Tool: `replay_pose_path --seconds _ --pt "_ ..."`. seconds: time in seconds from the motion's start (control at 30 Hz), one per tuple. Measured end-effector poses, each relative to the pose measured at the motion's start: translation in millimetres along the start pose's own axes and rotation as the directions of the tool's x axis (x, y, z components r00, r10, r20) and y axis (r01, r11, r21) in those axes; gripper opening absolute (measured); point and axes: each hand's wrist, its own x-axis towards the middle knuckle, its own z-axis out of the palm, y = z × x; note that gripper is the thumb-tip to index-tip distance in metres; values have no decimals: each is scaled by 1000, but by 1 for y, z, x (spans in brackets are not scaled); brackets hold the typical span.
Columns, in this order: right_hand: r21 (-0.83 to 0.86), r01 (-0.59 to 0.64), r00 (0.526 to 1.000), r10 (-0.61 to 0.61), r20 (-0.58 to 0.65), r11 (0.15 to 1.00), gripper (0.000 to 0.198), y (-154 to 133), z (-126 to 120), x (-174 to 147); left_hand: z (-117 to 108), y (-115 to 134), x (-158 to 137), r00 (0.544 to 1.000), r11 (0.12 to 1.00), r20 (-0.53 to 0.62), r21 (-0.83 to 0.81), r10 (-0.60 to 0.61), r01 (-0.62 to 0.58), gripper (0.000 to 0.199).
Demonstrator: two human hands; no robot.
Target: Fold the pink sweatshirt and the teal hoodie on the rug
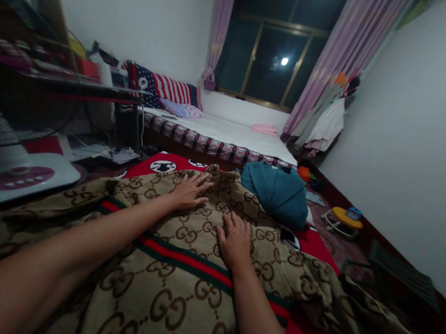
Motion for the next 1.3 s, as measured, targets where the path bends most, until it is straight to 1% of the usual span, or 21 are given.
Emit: replay_pose_path --seconds 0.1,0.17,0.27,0.3,0.33,0.37,0.4,0.43,0.47,0.5,0.53,0.6,0.67,0.73,0.8,0.87,0.97,1.03,1.1,1.2,1.3 --pt "37 5 1000 -4 -19 999 46 -1 3 -1 21 -10 20 985 996 156 -22 -77 81 64" --pt "64 10 1000 -9 -21 998 46 -3 5 -2 32 -11 26 971 990 200 -33 -129 138 63" --pt "182 36 999 -30 -33 983 43 -1 2 -2 41 -10 28 972 984 167 -32 -165 173 63" --pt "257 23 997 -3 -81 966 44 3 -2 -1 42 -10 28 974 984 151 -31 -170 176 62" --pt "334 -12 985 69 -161 943 46 8 -7 1 43 -10 28 975 984 138 -30 -172 177 62" --pt "398 -65 948 181 -261 915 50 15 -13 3 44 -11 27 977 984 129 -29 -171 176 61" --pt "437 -129 879 307 -366 890 55 24 -21 5 44 -11 27 978 984 125 -29 -170 175 60" --pt "442 -194 788 407 -461 876 60 34 -30 7 44 -12 27 979 985 121 -31 -167 172 59" --pt "405 -255 714 454 -533 878 64 44 -38 9 45 -12 27 979 985 116 -33 -166 171 58" --pt "326 -304 685 443 -578 895 67 55 -46 11 45 -12 27 980 985 109 -34 -165 170 58" --pt "213 -329 709 390 -588 920 69 66 -52 13 45 -12 27 981 985 100 -33 -165 169 57" --pt "-58 -291 835 225 -502 955 73 86 -60 18 45 -12 27 983 985 76 -30 -166 169 57" --pt "-276 -163 937 61 -343 947 77 103 -62 26 46 -11 26 985 986 59 -29 -164 166 57" --pt "-386 18 984 -86 -159 922 79 118 -64 38 46 -11 26 986 987 55 -31 -158 160 58" --pt "-411 195 979 -202 27 890 79 130 -69 54 47 -12 27 986 987 57 -28 -154 156 58" --pt "-396 322 946 -280 162 860 76 141 -79 72 48 -12 27 986 987 55 -26 -158 160 58" --pt "-355 396 916 -340 211 847 61 158 -98 100 48 -13 28 986 987 56 -26 -157 158 59" --pt "-341 370 929 -329 172 864 58 168 -106 115 48 -13 28 987 988 59 -21 -153 154 59" --pt "-341 292 956 -271 110 894 57 175 -105 122 48 -13 28 986 988 58 -10 -155 156 59" --pt "-317 173 985 -167 46 933 60 175 -91 119 49 -13 28 985 987 61 -2 -161 162 58" --pt "-288 117 993 -115 22 950 66 164 -84 109 50 -14 29 985 987 56 -7 -162 163 58"
